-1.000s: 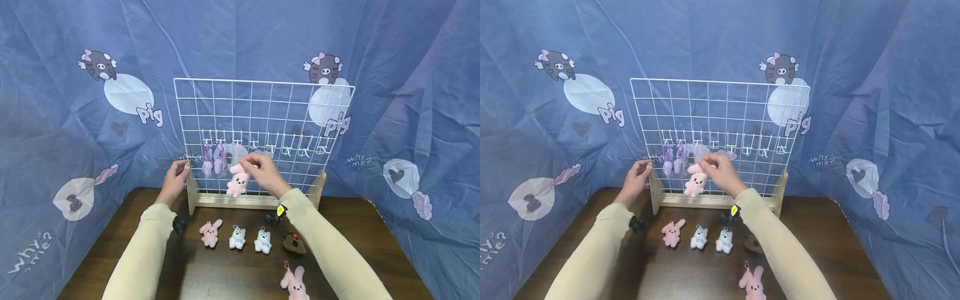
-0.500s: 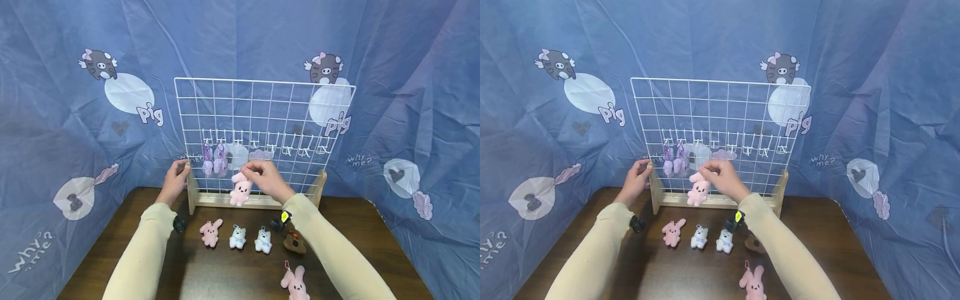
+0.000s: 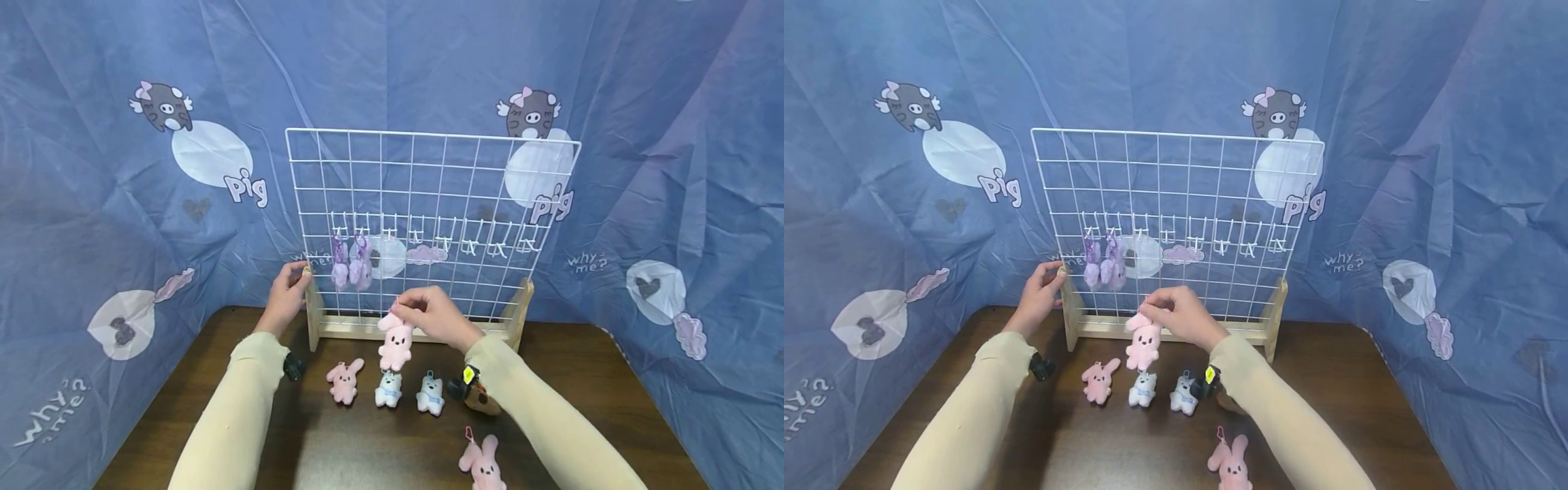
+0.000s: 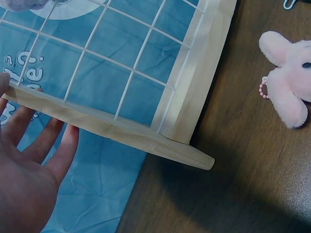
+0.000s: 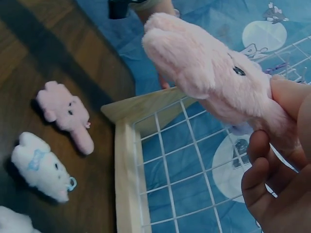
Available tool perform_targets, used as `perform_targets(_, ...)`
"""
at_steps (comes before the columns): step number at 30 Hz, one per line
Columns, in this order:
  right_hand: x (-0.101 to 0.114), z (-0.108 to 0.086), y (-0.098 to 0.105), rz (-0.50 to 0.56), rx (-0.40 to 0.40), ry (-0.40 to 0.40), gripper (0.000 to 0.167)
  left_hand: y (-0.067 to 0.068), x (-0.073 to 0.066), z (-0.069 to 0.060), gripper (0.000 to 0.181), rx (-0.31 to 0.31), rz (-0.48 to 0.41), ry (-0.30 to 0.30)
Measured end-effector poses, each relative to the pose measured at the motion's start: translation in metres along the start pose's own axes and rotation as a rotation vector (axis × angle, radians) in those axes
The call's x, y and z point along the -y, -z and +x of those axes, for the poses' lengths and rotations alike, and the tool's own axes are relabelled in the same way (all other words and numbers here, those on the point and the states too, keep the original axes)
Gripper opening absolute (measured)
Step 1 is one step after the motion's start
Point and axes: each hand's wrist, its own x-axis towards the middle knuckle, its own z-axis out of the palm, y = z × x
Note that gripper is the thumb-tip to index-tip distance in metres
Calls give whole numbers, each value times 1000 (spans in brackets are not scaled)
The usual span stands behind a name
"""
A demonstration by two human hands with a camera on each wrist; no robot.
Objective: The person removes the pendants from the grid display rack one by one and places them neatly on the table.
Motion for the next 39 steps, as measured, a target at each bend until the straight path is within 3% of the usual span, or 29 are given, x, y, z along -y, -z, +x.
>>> perform_targets(16,-21,-25,-5,-79,167,16,12,0,-1,0,45,-15,-1,10)
perform_targets(27,-41,-46,-10,-89,228,32,8,-2,0,1,44,-23,-13,-7)
perform_targets(39,-58,-64,-17,-96,334,-26,8,-1,-1,0,45,-17,-24,5)
